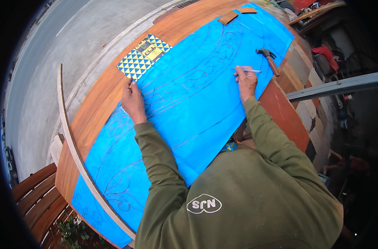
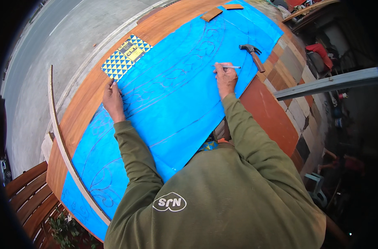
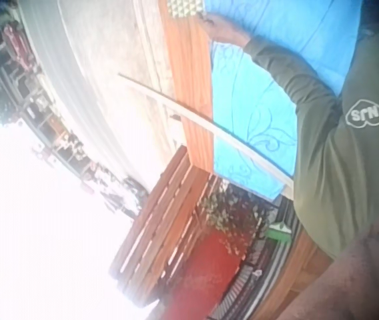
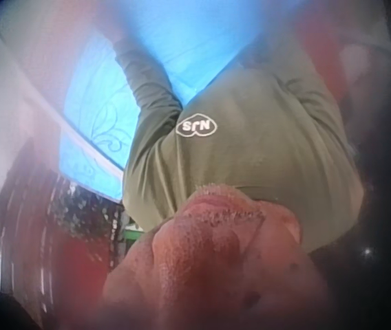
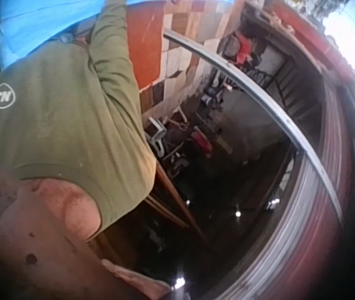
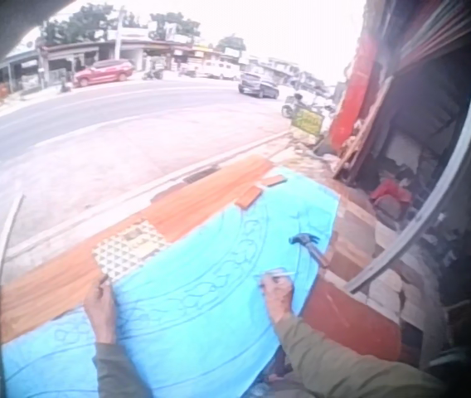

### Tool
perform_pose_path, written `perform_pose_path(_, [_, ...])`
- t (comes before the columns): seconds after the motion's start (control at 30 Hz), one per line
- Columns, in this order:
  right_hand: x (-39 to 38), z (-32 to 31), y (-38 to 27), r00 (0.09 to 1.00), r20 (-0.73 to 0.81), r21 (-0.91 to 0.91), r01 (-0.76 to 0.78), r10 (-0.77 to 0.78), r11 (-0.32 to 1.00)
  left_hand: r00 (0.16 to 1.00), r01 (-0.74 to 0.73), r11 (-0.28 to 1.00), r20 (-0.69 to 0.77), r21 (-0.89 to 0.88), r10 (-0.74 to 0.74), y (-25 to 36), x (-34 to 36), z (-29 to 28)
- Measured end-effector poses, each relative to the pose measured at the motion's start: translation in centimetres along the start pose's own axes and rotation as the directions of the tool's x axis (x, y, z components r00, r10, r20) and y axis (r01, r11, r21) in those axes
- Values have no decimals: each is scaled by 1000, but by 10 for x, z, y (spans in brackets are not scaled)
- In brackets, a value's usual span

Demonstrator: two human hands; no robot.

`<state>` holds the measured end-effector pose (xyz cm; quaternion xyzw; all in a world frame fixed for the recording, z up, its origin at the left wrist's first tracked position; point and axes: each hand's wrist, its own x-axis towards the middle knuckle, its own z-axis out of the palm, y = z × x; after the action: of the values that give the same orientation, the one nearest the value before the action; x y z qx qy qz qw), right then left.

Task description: The person uses a pen to draw intricate floral patterns on a blue protective sheet covering a wooden surface. They repeatedly lift and reposition a patterned template to guide the drawing.

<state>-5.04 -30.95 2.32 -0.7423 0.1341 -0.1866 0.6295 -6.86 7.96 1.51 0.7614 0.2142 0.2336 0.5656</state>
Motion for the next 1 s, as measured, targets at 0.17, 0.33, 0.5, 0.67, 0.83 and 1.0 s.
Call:
perform_pose_path(0.17, [2,-2,0,1000,3,-6,16,-16,1000,1000,-19,992,-12,122,20,3,-1,2])
perform_pose_path(0.33, [2,-1,-1,1000,0,-29,-3,3,1000,1000,-12,990,-12,137,13,4,-2,3])
perform_pose_path(0.5, [1,-1,0,1000,-2,-25,-16,16,1000,1000,-20,985,-2,170,21,3,-2,1])
perform_pose_path(0.67, [5,-3,7,1000,-4,-32,-23,23,999,1000,-23,984,1,178,24,3,-3,3])
perform_pose_path(0.83, [4,-2,1,1000,-2,-42,-16,16,999,1000,-8,981,2,196,8,4,-2,2])
perform_pose_path(1.0, [1,-1,-5,999,-2,-52,-49,49,997,1000,-6,982,-8,186,8,3,-1,4])
